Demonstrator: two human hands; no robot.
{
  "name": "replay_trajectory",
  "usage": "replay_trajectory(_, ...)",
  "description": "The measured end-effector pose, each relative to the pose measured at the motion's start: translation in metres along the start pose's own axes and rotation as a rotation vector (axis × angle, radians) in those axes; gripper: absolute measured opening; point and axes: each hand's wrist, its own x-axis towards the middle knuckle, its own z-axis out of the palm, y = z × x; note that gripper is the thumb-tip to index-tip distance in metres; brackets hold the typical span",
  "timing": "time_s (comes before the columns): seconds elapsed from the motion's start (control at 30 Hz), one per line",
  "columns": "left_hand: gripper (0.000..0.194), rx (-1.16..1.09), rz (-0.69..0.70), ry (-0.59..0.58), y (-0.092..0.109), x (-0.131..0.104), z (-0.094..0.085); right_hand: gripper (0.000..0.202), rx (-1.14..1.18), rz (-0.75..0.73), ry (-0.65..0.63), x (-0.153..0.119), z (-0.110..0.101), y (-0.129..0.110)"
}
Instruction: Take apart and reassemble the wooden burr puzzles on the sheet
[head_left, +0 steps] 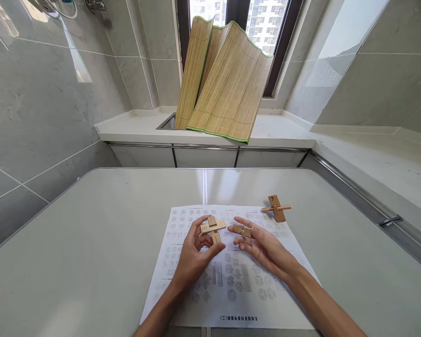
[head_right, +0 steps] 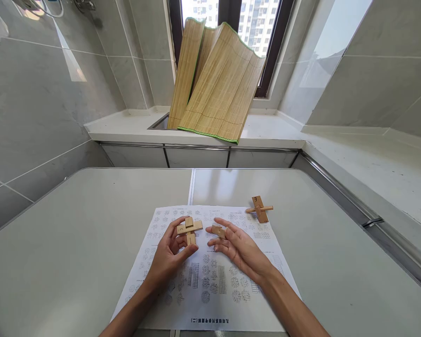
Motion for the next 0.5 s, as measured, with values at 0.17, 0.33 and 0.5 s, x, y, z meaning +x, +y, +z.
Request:
replay_trajectory(0.17,0.068,0.117,0.097,-0.045,-0.004,-0.004,0.003,0.062,-0.202,0.037,-0.056,0.001,0.005,0.011)
replay_trajectory(0.33,0.066,0.304,0.207,-0.087,-0.008,-0.007,0.005,0.069,-0.347,0.038,-0.03,-0.001,0.013,0.018)
replay_trajectory(0.5,0.062,0.367,0.256,-0.068,-0.008,-0.008,0.007,0.066,-0.369,0.018,0.026,-0.001,0.016,0.024)
